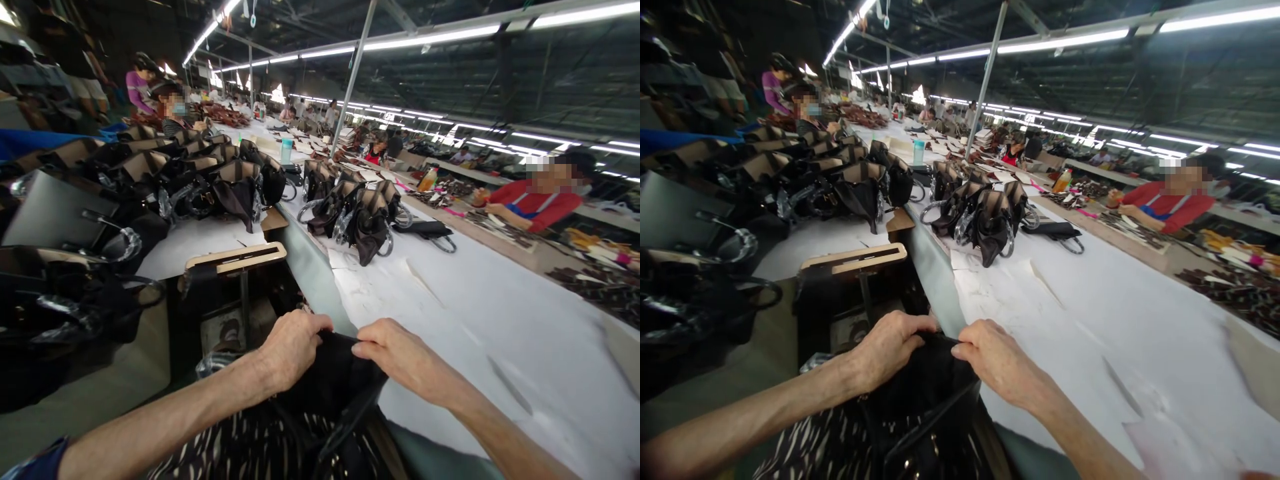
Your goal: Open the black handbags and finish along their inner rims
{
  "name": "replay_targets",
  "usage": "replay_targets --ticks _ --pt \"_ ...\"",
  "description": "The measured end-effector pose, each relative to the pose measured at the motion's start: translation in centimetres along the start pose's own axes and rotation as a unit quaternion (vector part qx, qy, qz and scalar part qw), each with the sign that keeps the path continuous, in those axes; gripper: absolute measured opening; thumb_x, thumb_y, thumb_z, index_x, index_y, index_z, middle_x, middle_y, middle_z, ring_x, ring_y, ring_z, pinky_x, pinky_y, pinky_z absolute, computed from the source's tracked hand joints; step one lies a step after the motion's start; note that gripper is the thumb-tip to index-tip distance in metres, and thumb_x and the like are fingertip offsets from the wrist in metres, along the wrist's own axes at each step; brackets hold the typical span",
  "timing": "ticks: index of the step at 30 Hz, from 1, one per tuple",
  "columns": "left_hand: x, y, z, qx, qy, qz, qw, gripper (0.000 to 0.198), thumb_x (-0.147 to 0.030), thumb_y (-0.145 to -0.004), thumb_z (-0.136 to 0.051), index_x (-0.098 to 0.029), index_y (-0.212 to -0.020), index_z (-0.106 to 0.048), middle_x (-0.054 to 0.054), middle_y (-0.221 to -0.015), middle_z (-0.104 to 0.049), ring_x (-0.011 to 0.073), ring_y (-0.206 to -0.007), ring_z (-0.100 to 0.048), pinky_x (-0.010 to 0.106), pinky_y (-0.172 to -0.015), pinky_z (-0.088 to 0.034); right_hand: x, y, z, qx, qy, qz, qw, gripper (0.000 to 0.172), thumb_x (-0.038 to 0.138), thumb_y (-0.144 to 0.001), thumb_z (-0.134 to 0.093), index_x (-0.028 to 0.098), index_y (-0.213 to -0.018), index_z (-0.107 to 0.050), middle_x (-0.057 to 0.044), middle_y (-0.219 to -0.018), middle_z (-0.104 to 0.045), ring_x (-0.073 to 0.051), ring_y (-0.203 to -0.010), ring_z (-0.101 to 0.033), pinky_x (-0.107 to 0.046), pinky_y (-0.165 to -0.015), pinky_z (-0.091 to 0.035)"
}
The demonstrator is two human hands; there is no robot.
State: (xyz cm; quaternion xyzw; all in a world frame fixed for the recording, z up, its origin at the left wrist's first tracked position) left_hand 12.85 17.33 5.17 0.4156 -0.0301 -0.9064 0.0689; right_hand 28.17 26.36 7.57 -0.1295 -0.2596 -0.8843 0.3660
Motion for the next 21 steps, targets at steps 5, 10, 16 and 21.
replay_targets --ticks 5,10,16,21 --pt "0.2 -0.2 -0.8 -0.017 -0.013 -0.007 1.0 0.029 -0.007 -0.069 -0.041 -0.02 -0.077 -0.065 0.0 -0.066 -0.06 0.014 -0.069 -0.055 0.022 -0.065 -0.038 -0.1 0.2 -0.1 0.005 0.011 -0.002 1.0 0.029 0.028 -0.075 -0.045 0.018 -0.055 -0.027 0.006 -0.052 -0.03 -0.008 -0.05 -0.03 -0.022 -0.046 -0.022" --pt "1.1 -0.1 -1.7 -0.015 0.096 -0.051 0.994 0.028 -0.008 -0.068 -0.044 -0.019 -0.086 -0.063 0.0 -0.081 -0.063 0.0146 -0.081 -0.056 0.023 -0.075 -0.039 -0.5 0.4 -0.1 0.019 0.015 0.005 1.0 0.03 0.029 -0.076 -0.046 0.018 -0.056 -0.025 0.006 -0.053 -0.028 -0.008 -0.05 -0.029 -0.022 -0.046 -0.021" --pt "1.8 -0.7 -1.6 0.04 0.183 -0.041 0.981 0.031 -0.019 -0.063 -0.064 -0.018 -0.094 -0.063 0.0 -0.088 -0.063 0.0169 -0.085 -0.054 0.024 -0.077 -0.041 -0.6 0.7 0.4 0.031 0.017 -0.001 0.999 0.029 0.028 -0.076 -0.045 0.018 -0.056 -0.026 0.005 -0.054 -0.03 -0.009 -0.052 -0.031 -0.021 -0.046 -0.022" --pt "2.0 -1.4 -1.4 0.086 0.231 -0.012 0.969 0.025 -0.024 -0.064 -0.065 -0.014 -0.086 -0.067 -0.001 -0.075 -0.063 0.0152 -0.073 -0.054 0.022 -0.067 -0.04 -0.6 0.8 0.4 0.04 0.014 -0.001 0.999 0.03 0.029 -0.075 -0.046 0.018 -0.054 -0.028 0.005 -0.053 -0.03 -0.009 -0.052 -0.031 -0.022 -0.046 -0.022"
Point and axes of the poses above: each hand's wrist, its own y-axis away from the middle knuckle, its own z-axis out of the back of the hand, x = y × z, the point moved 2 cm from there along -y, towards the middle knuckle
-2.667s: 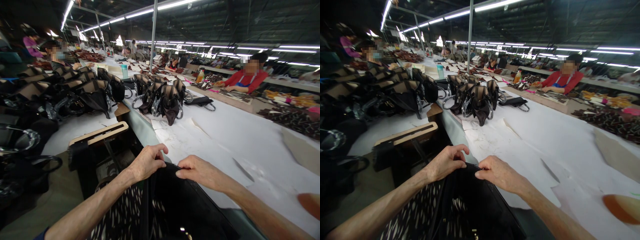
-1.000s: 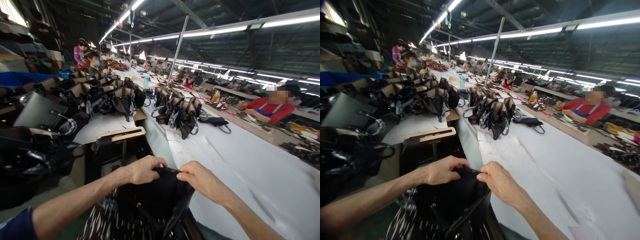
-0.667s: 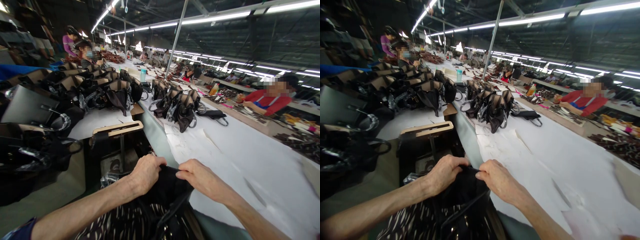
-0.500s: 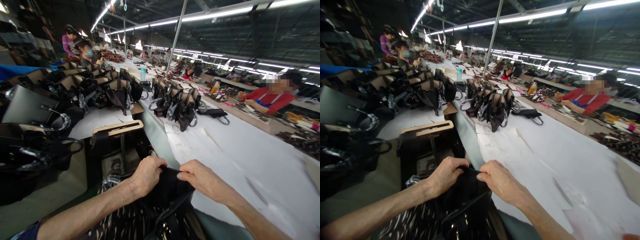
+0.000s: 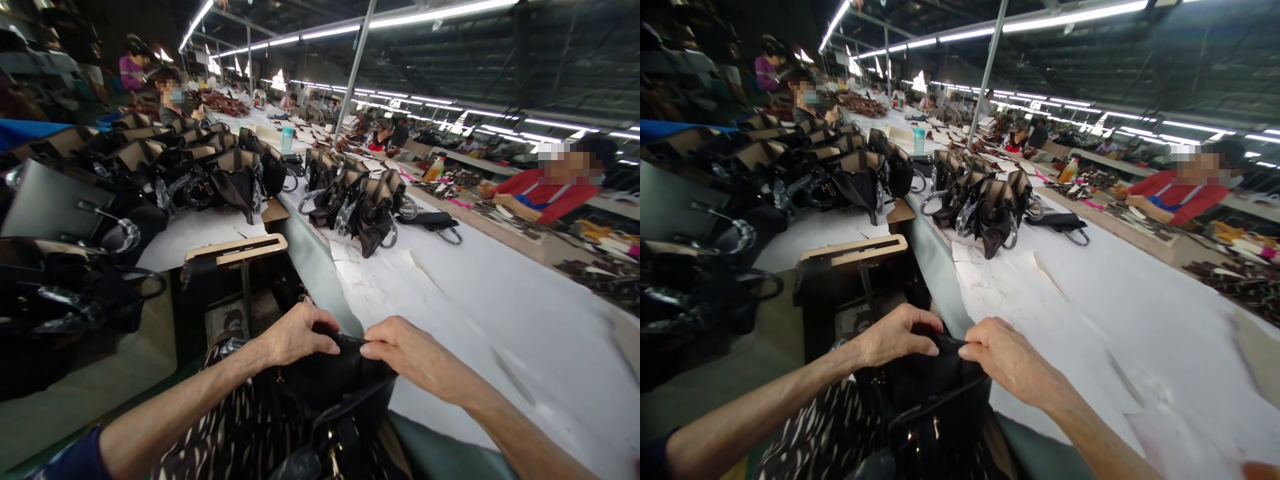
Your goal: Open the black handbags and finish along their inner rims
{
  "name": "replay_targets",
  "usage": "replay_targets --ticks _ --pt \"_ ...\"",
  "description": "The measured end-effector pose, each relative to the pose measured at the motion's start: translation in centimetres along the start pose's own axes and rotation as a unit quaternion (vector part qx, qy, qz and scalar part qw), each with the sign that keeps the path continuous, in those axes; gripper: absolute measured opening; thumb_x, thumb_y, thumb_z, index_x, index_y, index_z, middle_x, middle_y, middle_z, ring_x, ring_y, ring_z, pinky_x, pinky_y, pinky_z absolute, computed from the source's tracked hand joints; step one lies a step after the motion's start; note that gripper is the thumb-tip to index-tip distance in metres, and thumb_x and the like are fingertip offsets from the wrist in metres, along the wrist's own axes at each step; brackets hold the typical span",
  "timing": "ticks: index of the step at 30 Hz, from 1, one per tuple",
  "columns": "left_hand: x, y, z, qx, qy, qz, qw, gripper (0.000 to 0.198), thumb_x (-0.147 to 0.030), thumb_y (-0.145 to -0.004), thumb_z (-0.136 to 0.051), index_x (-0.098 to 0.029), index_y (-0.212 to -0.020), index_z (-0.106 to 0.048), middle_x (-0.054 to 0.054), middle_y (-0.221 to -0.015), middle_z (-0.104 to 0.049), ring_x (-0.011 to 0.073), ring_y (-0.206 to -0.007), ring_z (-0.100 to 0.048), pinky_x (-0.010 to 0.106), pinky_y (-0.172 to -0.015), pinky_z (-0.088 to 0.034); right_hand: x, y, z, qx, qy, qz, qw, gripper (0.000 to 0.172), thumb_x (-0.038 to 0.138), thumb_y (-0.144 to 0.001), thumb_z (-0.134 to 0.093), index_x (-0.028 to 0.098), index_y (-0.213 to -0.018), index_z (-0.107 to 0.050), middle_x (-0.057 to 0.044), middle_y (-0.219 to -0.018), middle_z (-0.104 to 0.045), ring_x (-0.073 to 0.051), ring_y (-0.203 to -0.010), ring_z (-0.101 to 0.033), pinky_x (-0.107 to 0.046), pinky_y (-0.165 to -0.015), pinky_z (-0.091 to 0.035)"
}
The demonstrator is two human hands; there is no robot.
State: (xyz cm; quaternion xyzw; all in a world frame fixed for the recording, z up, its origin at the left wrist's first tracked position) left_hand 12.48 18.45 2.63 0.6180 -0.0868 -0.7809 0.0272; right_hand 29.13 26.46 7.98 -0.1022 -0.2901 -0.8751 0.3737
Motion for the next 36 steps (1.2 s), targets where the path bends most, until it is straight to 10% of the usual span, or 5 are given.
replay_targets --ticks 36 --pt "-2.4 0.1 -1.7 -0.024 -0.078 0.014 0.997 0.021 -0.019 -0.066 -0.051 -0.013 -0.07 -0.07 -0.002 -0.058 -0.059 0.0123 -0.059 -0.048 0.021 -0.052 -0.033 3.3 -0.2 -0.1 -0.021 0.098 0.04 0.994 0.02 0.022 -0.077 -0.048 0.017 -0.058 -0.05 0.003 -0.052 -0.043 -0.01 -0.052 -0.04 -0.023 -0.051 -0.024"
Point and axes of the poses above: each hand's wrist, its own y-axis away from the middle knuckle, its own z-axis out of the back of the hand, x = y × z, the point moved 2 cm from there along -y, towards the middle knuckle
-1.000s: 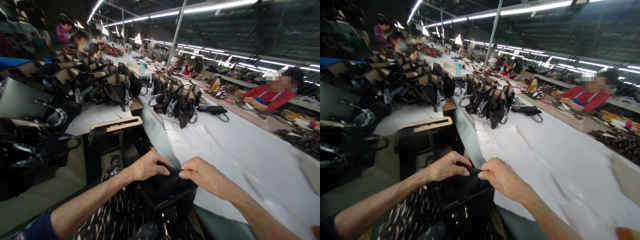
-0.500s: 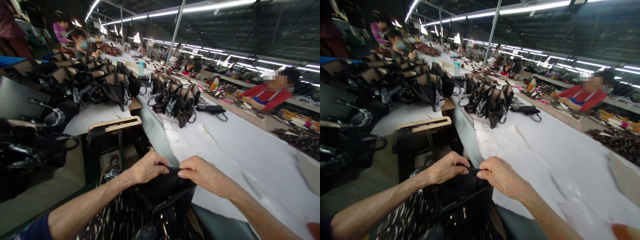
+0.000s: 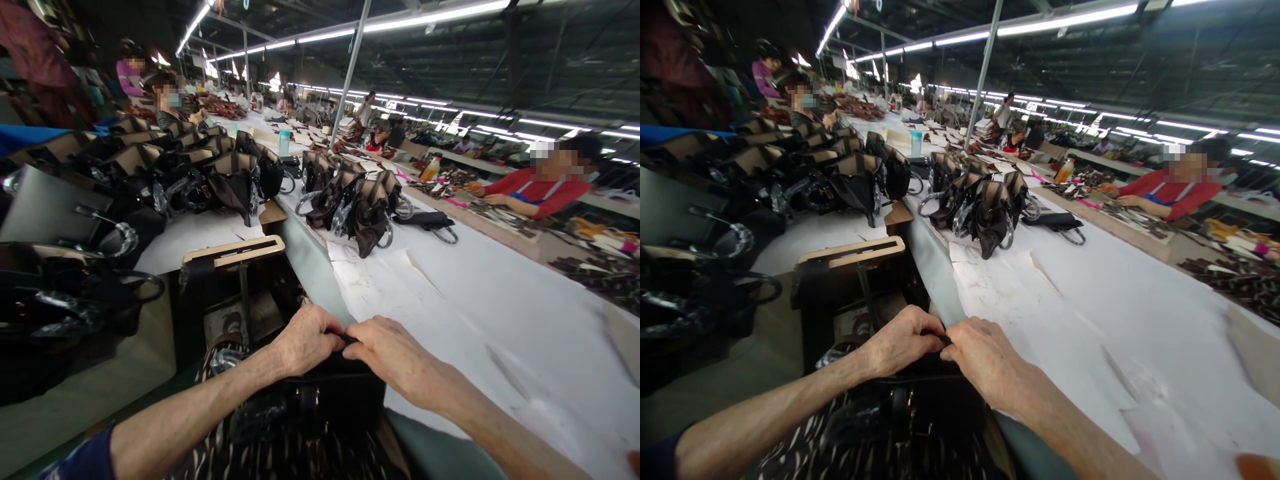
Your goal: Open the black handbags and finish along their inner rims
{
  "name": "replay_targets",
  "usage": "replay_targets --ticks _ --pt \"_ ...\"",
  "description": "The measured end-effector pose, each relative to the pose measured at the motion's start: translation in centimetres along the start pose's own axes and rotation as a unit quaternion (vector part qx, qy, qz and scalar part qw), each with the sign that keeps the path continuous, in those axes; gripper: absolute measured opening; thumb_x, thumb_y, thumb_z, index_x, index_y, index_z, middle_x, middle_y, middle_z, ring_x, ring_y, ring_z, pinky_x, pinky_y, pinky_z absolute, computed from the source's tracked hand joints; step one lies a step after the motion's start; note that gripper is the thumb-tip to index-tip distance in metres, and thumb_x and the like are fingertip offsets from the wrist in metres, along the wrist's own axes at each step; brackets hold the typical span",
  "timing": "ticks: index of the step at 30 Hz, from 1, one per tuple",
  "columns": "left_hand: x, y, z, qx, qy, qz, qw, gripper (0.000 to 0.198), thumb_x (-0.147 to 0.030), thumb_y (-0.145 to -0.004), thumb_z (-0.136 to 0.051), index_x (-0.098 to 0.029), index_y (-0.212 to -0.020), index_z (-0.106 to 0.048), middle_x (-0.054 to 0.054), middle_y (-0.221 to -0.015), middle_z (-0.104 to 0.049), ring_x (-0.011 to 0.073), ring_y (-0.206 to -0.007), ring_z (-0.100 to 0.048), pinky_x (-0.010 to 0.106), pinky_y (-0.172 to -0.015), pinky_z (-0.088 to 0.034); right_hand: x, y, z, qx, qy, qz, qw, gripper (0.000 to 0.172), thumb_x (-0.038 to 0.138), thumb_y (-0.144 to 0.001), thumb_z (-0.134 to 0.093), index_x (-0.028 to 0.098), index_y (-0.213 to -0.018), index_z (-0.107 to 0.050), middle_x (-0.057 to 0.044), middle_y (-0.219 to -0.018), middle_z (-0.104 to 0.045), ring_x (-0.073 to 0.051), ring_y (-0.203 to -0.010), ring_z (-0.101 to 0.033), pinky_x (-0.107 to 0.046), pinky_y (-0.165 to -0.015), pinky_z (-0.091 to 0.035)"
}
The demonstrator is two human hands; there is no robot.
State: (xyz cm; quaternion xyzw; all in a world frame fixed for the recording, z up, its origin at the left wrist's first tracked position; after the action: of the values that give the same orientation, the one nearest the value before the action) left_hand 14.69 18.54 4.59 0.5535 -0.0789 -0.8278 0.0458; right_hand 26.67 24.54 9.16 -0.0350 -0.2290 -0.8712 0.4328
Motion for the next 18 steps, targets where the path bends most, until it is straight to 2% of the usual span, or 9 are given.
replay_targets --ticks 3,6,8,10,13,15,18 --pt "0.1 0.0 -0.3 0.019 0.026 0.003 0.999 0.02 -0.021 -0.067 -0.052 -0.012 -0.071 -0.069 -0.003 -0.057 -0.055 0.0111 -0.056 -0.045 0.021 -0.05 -0.031 -0.4 0.3 -0.2 0.012 -0.046 0.007 0.999 0.025 0.023 -0.076 -0.047 0.017 -0.053 -0.041 0.004 -0.049 -0.037 -0.009 -0.051 -0.037 -0.023 -0.05 -0.023" --pt "0.4 0.2 0.2 0.09 0.06 -0.006 0.994 0.019 -0.021 -0.067 -0.054 -0.014 -0.077 -0.069 -0.005 -0.058 -0.053 0.0091 -0.054 -0.042 0.02 -0.048 -0.03 -1.4 0.7 -0.4 0.04 -0.109 -0.001 0.993 0.028 0.027 -0.076 -0.047 0.017 -0.053 -0.034 0.006 -0.05 -0.03 -0.008 -0.05 -0.033 -0.021 -0.047 -0.022" --pt "0.7 0.7 1.1 0.151 0.095 -0.011 0.984 0.024 -0.018 -0.065 -0.056 -0.015 -0.087 -0.067 -0.004 -0.068 -0.057 0.0096 -0.06 -0.047 0.019 -0.053 -0.035 -2.2 1.0 -0.6 0.059 -0.136 -0.012 0.989 0.028 0.029 -0.076 -0.046 0.018 -0.055 -0.031 0.006 -0.051 -0.028 -0.008 -0.05 -0.03 -0.021 -0.045 -0.021" --pt "1.2 1.4 2.5 0.177 0.12 -0.011 0.977 0.036 -0.015 -0.061 -0.061 -0.017 -0.096 -0.064 -0.002 -0.082 -0.061 0.0127 -0.074 -0.053 0.019 -0.064 -0.04 -2.9 1.2 -0.8 0.076 -0.156 -0.013 0.985 0.027 0.029 -0.077 -0.045 0.019 -0.057 -0.03 0.006 -0.053 -0.027 -0.008 -0.05 -0.029 -0.022 -0.045 -0.021" --pt "2.2 2.7 4.2 0.144 0.11 -0.006 0.983 0.044 -0.015 -0.059 -0.065 -0.019 -0.102 -0.061 -0.002 -0.093 -0.061 0.0158 -0.088 -0.053 0.021 -0.075 -0.04 -3.6 1.4 -1.1 0.086 -0.181 -0.005 0.98 0.026 0.028 -0.078 -0.044 0.019 -0.058 -0.03 0.006 -0.054 -0.027 -0.008 -0.051 -0.029 -0.023 -0.046 -0.021" --pt "2.8 3.3 4.7 0.122 0.091 -0.006 0.988 0.037 -0.018 -0.064 -0.062 -0.019 -0.101 -0.061 -0.003 -0.09 -0.061 0.0151 -0.085 -0.053 0.021 -0.074 -0.039 -3.9 1.4 -1.3 0.094 -0.195 -0.007 0.976 0.026 0.028 -0.079 -0.044 0.019 -0.058 -0.03 0.006 -0.055 -0.026 -0.008 -0.051 -0.028 -0.023 -0.046 -0.02" --pt "3.4 3.6 4.4 0.086 0.059 -0.021 0.994 0.027 -0.02 -0.071 -0.055 -0.018 -0.097 -0.063 -0.003 -0.085 -0.06 0.0139 -0.08 -0.052 0.021 -0.071 -0.038 -3.9 1.5 -1.5 0.103 -0.208 -0.015 0.972 0.026 0.027 -0.079 -0.043 0.019 -0.058 -0.031 0.006 -0.055 -0.026 -0.009 -0.051 -0.028 -0.023 -0.046 -0.02"
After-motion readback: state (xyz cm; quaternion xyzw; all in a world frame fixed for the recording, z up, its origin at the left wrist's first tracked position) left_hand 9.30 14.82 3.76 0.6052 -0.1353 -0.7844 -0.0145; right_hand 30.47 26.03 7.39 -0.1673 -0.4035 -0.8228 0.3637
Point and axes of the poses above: each hand's wrist, its own y-axis away from the middle knuckle, its own z-axis out of the back of the hand, x = y × z, the point moved 2 cm from there along -y, towards the middle knuckle
